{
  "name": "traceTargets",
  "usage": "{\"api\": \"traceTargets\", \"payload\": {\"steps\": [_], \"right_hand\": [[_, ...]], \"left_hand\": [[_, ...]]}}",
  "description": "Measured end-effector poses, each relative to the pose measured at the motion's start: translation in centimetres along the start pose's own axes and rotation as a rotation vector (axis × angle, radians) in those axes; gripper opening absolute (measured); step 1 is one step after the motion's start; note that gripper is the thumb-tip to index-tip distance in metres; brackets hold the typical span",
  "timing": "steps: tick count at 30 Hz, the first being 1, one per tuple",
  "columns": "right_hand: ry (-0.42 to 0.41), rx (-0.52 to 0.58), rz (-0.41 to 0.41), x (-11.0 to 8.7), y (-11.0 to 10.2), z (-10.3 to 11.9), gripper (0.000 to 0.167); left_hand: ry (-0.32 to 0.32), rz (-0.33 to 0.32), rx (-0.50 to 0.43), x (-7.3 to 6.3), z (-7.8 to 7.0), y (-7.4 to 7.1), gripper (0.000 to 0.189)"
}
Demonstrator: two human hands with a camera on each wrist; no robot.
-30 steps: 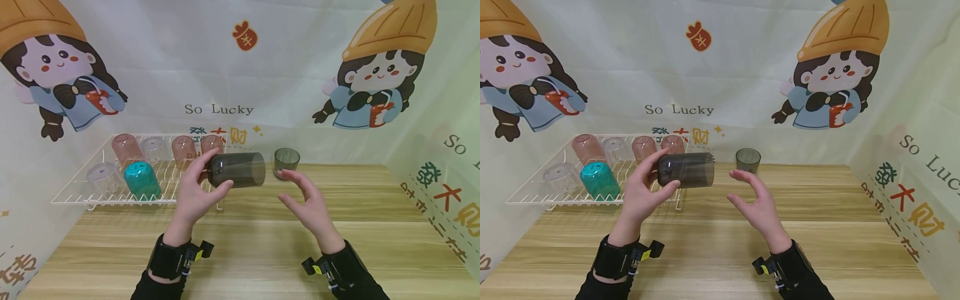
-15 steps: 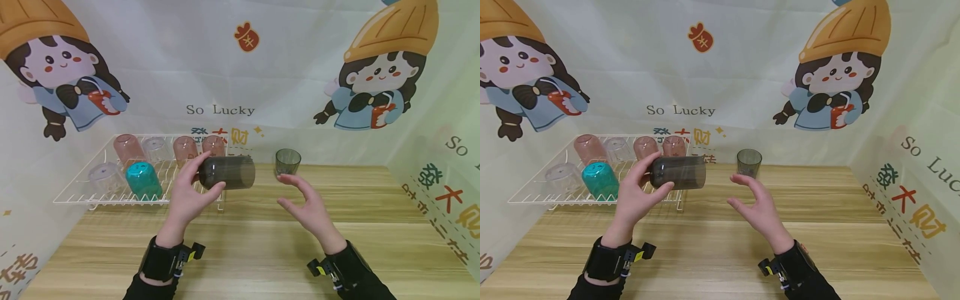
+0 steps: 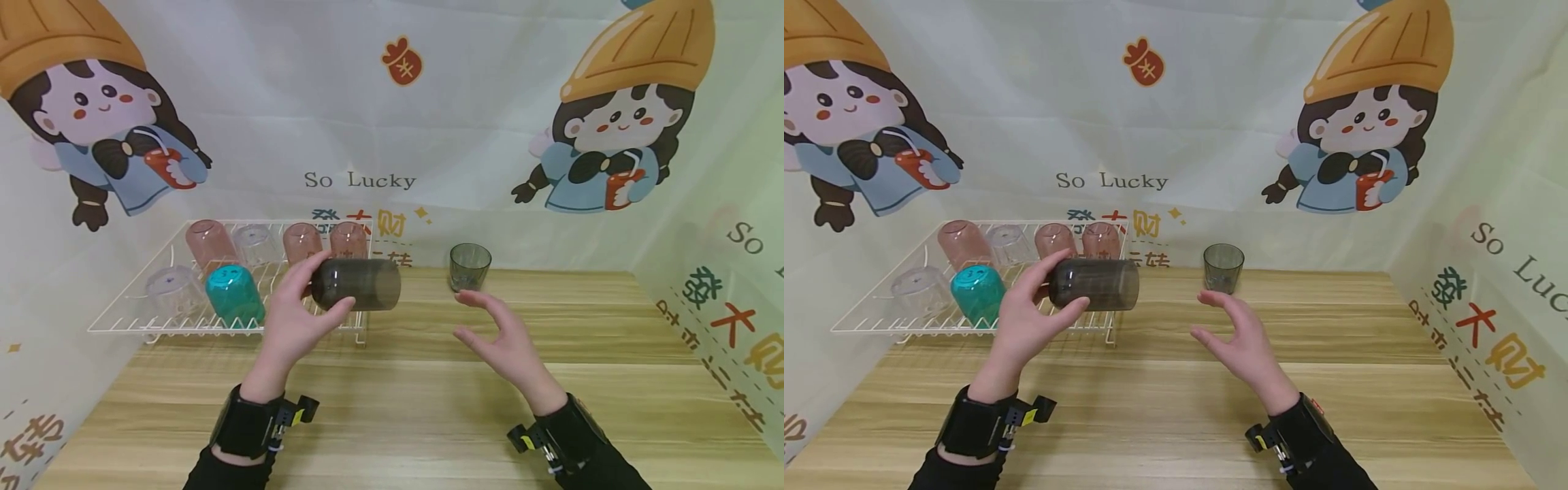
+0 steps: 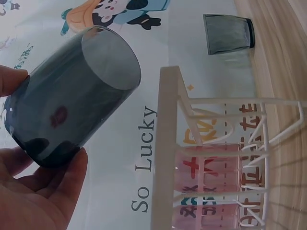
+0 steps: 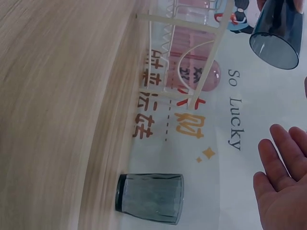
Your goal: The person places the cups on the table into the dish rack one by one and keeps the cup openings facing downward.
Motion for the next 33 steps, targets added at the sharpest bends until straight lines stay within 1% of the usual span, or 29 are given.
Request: {"api": "traceTargets", "payload": {"steps": [9,14,19,26,33], "right_hand": [[0.007,-0.028,0.010,-0.3,-0.2,-1.3,0.052],[0.016,-0.049,0.009,-0.4,-0.5,-1.8,0.053],[0.020,-0.087,0.010,-0.4,-0.8,-2.0,0.054],[0.018,-0.113,0.021,-0.4,-1.1,-2.4,0.055],[0.007,-0.144,0.040,-0.2,-1.2,-3.0,0.055]], "left_hand": [[-0.007,0.003,0.056,0.2,0.8,-0.9,0.071],[0.006,-0.002,0.085,0.4,1.2,-1.5,0.068],[0.017,-0.007,0.143,0.7,1.7,-2.2,0.067],[0.006,0.003,0.233,1.1,2.1,-3.4,0.070],[-0.020,0.027,0.285,1.6,2.5,-4.2,0.071]]}}
Point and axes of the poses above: each hand's wrist, its own x-axis towards the middle knuckle, its own y-axis out of the palm, z = x × y, the point moved 4 cm from there along x, towards the middle knuckle, and after that the axes turned 7 degrees about -y, right-handed, at the moved point
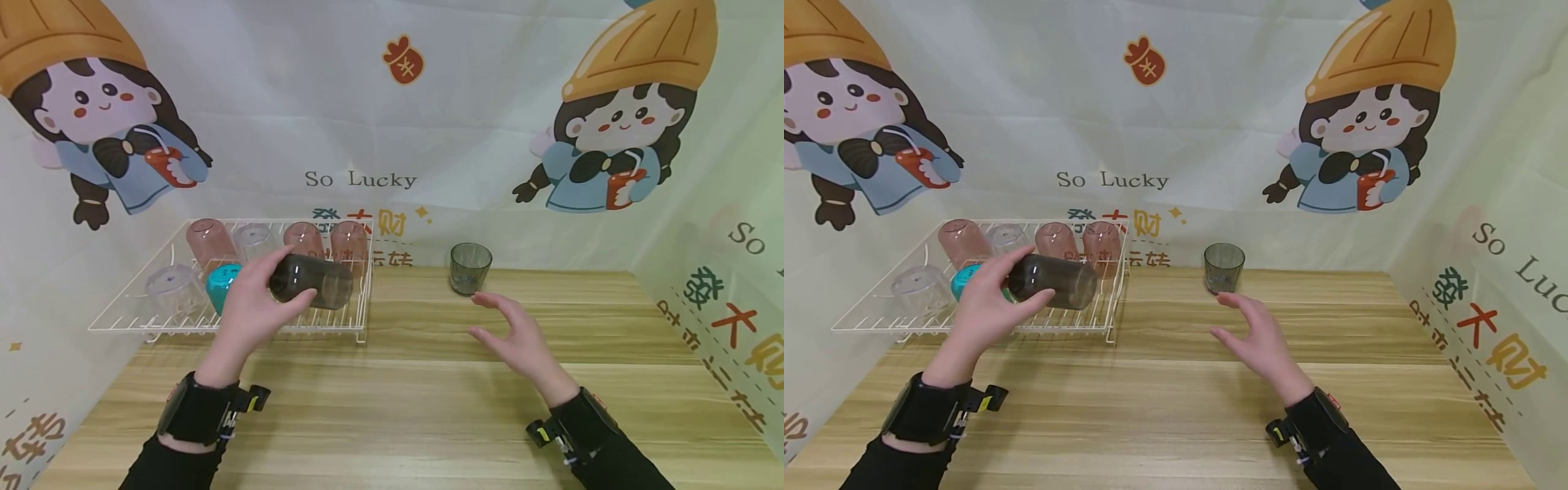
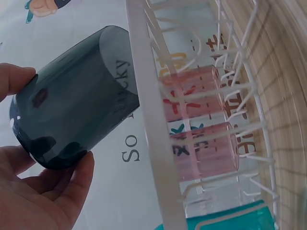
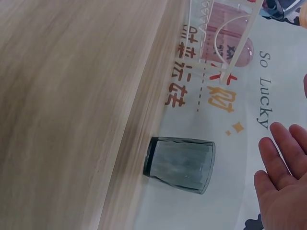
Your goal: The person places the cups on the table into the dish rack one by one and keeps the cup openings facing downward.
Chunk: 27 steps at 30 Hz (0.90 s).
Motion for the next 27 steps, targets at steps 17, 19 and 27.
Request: {"api": "traceTargets", "payload": {"steps": [17,19,27], "right_hand": [[0.008,-0.081,0.028,0.4,-0.8,-1.0,0.055],[0.009,-0.089,0.031,0.5,-0.9,-1.2,0.055],[-0.019,-0.122,0.019,1.0,-1.2,-1.7,0.054]], "left_hand": [[-0.033,0.056,0.164,1.6,1.2,-1.2,0.071],[-0.049,0.071,0.181,1.8,1.1,-1.2,0.071],[-0.098,0.120,0.261,2.6,1.2,-1.3,0.069]]}}
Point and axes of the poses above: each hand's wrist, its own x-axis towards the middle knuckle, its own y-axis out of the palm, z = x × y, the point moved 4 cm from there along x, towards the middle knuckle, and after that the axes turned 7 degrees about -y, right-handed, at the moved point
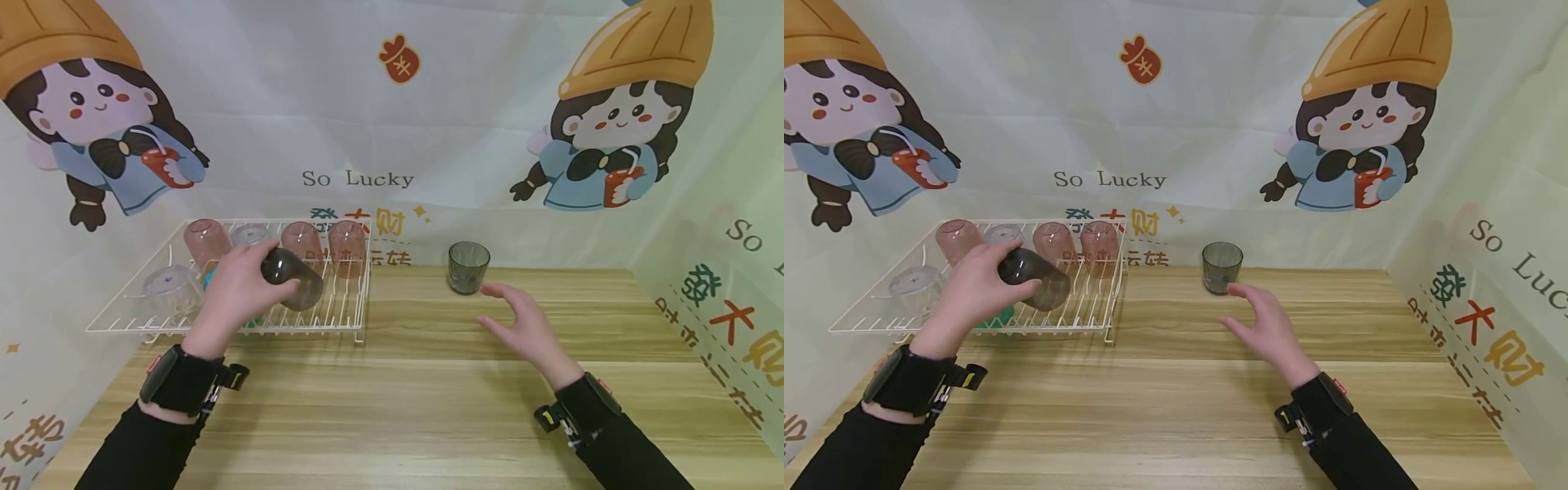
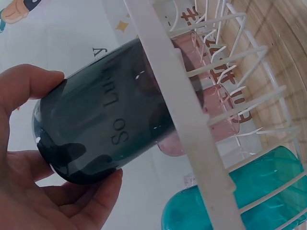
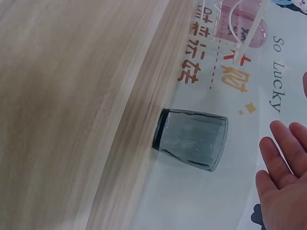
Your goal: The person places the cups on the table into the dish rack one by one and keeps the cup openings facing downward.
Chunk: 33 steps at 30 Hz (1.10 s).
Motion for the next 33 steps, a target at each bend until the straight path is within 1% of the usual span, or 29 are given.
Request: {"api": "traceTargets", "payload": {"steps": [7,10,19,23,28,33], "right_hand": [[0.008,-0.020,0.015,0.5,-0.1,-0.5,0.053],[0.016,-0.028,0.021,0.7,-0.1,-0.7,0.053],[0.035,-0.076,0.031,2.0,-0.1,-1.6,0.053],[0.044,-0.095,0.049,2.7,0.0,-2.0,0.055],[0.060,-0.135,0.071,3.5,0.2,-2.3,0.059],[0.059,-0.185,0.085,4.4,0.4,-2.5,0.062]], "left_hand": [[-0.009,0.040,0.031,0.6,0.2,0.4,0.064],[-0.019,0.053,0.048,0.9,0.3,0.6,0.065],[-0.046,0.066,0.111,1.8,0.4,1.1,0.068],[-0.067,0.083,0.136,2.1,0.4,1.3,0.064],[-0.102,0.113,0.143,2.4,0.5,1.6,0.057],[-0.103,0.147,0.159,2.7,0.6,2.0,0.048]]}}
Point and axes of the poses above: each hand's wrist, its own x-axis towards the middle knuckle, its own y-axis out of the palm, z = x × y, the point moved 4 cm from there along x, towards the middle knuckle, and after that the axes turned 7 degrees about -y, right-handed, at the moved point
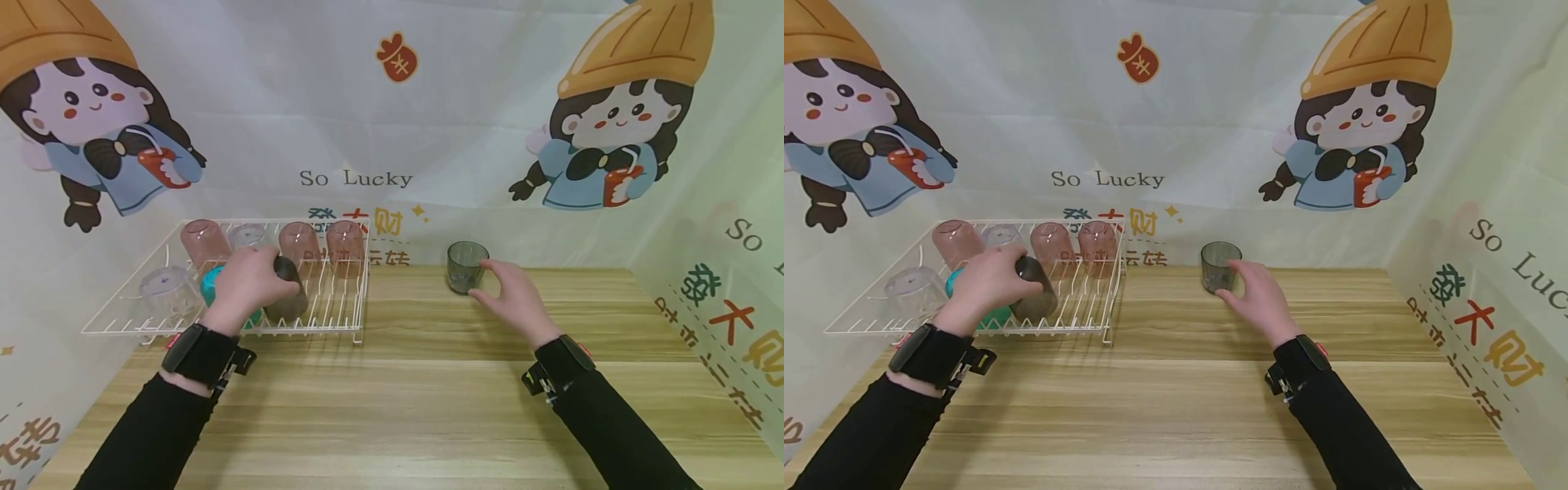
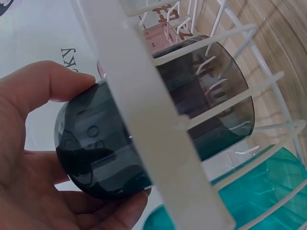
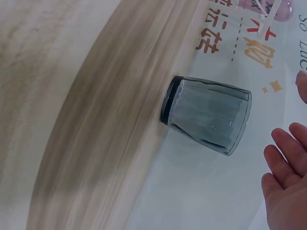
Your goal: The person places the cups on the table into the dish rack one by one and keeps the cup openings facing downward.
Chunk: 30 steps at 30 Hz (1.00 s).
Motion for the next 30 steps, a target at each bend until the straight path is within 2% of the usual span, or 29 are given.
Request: {"api": "traceTargets", "payload": {"steps": [10,21,30], "right_hand": [[-0.019,-0.081,0.029,1.5,0.6,0.2,0.064],[0.002,-0.133,0.060,2.3,1.4,-0.2,0.064],[0.047,-0.145,0.120,2.8,1.9,-0.6,0.065]], "left_hand": [[-0.005,0.031,0.032,0.6,0.0,0.5,0.042],[-0.017,0.069,0.059,0.9,-0.1,0.9,0.037],[-0.031,0.092,0.065,0.8,-0.3,1.3,0.040]]}}
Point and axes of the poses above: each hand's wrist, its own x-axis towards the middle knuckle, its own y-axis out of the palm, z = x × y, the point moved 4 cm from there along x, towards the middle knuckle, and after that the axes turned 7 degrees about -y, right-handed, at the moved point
